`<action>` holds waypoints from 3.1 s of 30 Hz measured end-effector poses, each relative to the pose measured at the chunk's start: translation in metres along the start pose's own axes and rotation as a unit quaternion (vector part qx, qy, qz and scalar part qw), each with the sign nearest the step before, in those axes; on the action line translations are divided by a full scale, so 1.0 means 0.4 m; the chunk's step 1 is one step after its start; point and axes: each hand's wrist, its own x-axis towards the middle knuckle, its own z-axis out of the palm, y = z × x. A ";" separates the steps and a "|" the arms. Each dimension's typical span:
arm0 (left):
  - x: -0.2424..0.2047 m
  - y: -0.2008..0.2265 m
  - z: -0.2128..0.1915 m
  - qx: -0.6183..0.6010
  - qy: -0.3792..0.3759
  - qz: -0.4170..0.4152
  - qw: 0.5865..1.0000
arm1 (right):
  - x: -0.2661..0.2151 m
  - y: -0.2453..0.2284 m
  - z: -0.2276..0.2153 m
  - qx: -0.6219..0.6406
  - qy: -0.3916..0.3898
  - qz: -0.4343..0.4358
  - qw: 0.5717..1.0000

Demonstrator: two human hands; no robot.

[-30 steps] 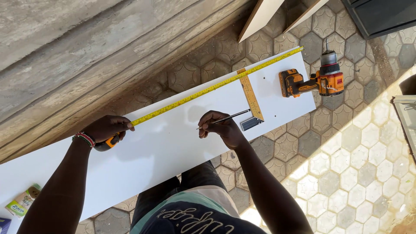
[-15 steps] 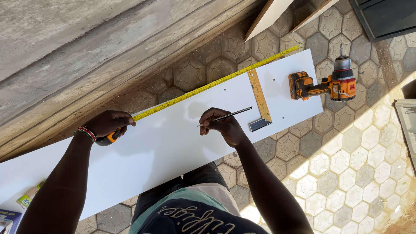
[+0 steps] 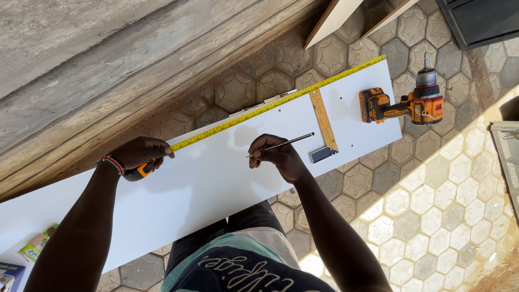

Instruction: Measuring and marking dimensions on a white board using a tape measure and a pencil.

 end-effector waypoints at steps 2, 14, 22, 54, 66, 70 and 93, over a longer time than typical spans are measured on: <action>0.002 0.001 -0.004 0.004 0.001 -0.003 1.000 | -0.005 0.000 -0.003 0.001 0.002 0.000 1.000; 0.001 -0.005 -0.009 0.014 0.003 -0.004 1.000 | -0.008 0.016 -0.013 0.008 0.005 0.005 1.000; -0.019 0.049 0.005 0.139 0.060 -0.013 0.988 | 0.013 0.010 -0.022 -0.018 0.005 0.022 1.000; 0.022 -0.043 0.162 0.393 0.367 0.028 0.842 | 0.348 0.159 -0.239 -0.341 0.056 -0.124 0.930; 0.023 -0.077 0.175 0.399 0.413 0.107 0.812 | 0.307 0.176 -0.110 -0.401 0.045 -0.214 0.890; 0.008 -0.064 0.184 0.399 0.412 0.114 0.811 | 0.329 0.163 -0.056 -0.418 0.017 -0.219 0.881; 0.017 -0.088 0.179 0.414 0.431 0.160 0.786 | 0.346 0.192 -0.011 -0.446 0.033 -0.250 0.859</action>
